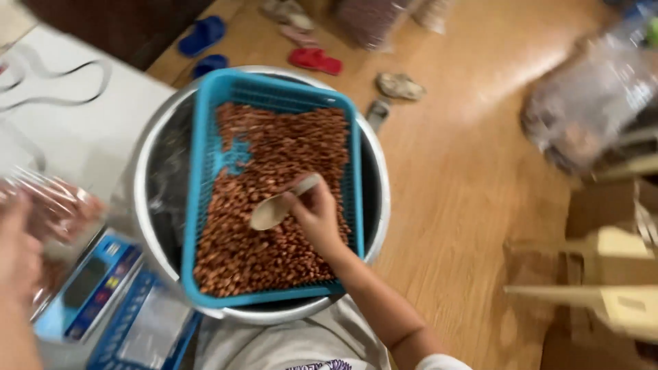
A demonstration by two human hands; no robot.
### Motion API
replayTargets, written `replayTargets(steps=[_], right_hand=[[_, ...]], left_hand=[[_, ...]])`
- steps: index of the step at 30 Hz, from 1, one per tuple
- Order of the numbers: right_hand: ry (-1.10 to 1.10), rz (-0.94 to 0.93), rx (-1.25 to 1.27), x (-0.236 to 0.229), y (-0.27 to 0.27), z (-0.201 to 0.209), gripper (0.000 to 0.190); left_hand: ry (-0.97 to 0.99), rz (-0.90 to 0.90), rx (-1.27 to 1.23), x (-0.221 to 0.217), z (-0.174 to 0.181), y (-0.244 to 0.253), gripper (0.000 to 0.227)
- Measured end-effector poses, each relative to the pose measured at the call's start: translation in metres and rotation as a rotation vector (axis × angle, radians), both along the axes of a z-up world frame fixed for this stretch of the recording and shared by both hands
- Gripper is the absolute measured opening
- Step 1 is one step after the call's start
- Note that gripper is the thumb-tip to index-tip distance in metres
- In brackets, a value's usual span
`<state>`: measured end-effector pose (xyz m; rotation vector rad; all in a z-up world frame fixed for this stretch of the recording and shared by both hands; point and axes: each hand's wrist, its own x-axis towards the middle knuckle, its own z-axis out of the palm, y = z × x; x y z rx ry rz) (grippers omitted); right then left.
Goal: The person scoops peanuts from a blue basket into small plastic bags using a spoon. They place the filled bags onto a digital scale to weigh them and then move the weighed bags into a larger blue tray.
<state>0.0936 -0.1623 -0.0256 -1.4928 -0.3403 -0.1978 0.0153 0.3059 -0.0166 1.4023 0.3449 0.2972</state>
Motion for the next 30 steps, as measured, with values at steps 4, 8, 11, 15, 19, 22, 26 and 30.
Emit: replayTargets(steps=[4, 8, 11, 15, 19, 22, 26, 30], right_hand=[[0.044, 0.018, 0.114, -0.008, 0.006, 0.03, 0.016], [0.05, -0.003, 0.186, 0.003, -0.001, -0.005, 0.02], [0.076, -0.039, 0.182, 0.005, -0.007, -0.044, 0.024], [0.136, -0.04, 0.186, 0.001, -0.009, -0.032, 0.029], [0.175, 0.038, 0.22, -0.005, -0.006, -0.019, 0.028], [0.334, 0.073, 0.288, -0.016, 0.001, 0.007, 0.028], [0.329, 0.159, 0.298, -0.016, -0.001, 0.002, 0.025], [0.278, 0.183, 0.219, -0.015, -0.002, 0.004, 0.023]], left_hand=[[0.06, -0.003, 0.027, -0.017, 0.07, -0.203, 0.006], [0.028, -0.165, -0.461, -0.012, 0.053, -0.276, 0.012], [0.179, -0.135, -0.846, -0.021, 0.067, -0.314, 0.012], [0.323, -0.136, -0.907, -0.022, 0.029, -0.337, 0.009], [0.318, -0.081, -0.812, -0.029, -0.009, -0.341, 0.016], [0.319, -0.219, -0.707, -0.033, -0.019, -0.341, 0.024], [0.295, -0.311, -0.678, -0.038, 0.015, -0.343, 0.03], [0.278, -0.344, -0.595, -0.041, 0.007, -0.343, 0.039]])
